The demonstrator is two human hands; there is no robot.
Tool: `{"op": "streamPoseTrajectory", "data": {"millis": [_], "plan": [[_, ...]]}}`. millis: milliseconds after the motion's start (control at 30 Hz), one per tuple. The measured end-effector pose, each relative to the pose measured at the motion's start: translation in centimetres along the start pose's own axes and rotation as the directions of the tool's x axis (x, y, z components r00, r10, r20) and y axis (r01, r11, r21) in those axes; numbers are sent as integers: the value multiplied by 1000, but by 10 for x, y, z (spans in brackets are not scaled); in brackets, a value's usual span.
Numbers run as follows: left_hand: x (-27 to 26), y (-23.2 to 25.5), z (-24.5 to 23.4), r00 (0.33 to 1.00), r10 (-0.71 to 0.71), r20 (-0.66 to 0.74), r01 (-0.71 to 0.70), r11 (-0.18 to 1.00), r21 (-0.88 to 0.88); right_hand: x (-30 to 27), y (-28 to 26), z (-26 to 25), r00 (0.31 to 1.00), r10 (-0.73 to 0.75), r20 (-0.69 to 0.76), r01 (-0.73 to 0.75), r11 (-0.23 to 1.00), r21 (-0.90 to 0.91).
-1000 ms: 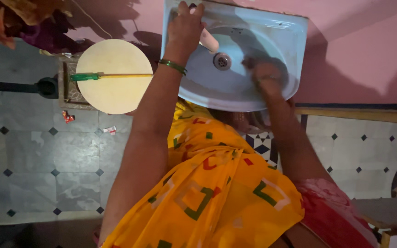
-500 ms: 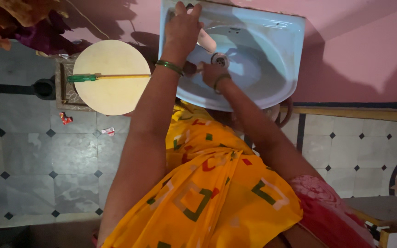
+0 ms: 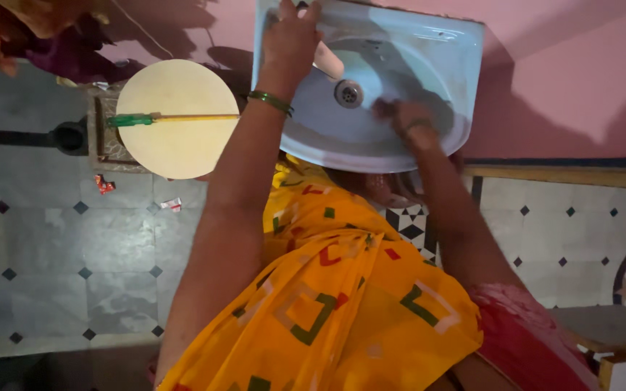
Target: The person scrubs the interior of a light blue wall-mounted sink using a small brush and running water. They repeatedly scrub the basin and faucet area, rinsing the brush under the tap throughout the process.
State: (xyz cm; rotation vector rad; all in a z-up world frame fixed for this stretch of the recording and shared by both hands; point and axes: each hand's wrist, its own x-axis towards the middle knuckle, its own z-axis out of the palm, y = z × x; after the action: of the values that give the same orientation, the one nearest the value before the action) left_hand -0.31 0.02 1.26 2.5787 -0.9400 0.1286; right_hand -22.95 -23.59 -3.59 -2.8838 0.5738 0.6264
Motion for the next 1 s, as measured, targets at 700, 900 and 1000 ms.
{"op": "streamPoseTrajectory", "data": {"millis": [700,900,1000], "plan": [[2,1,-4,997,-18,77,18,1000,-1,40,-60,-39,851,194,-489,10,923,384],[-3,0,-8,1000,-2,5,2,998,-64,66,-105,-44,863,-113,-493,226,958,175],[-5,1,-6,1000,1,-5,-1,997,-77,61,-66,-37,779,-131,-613,291,942,169]]}}
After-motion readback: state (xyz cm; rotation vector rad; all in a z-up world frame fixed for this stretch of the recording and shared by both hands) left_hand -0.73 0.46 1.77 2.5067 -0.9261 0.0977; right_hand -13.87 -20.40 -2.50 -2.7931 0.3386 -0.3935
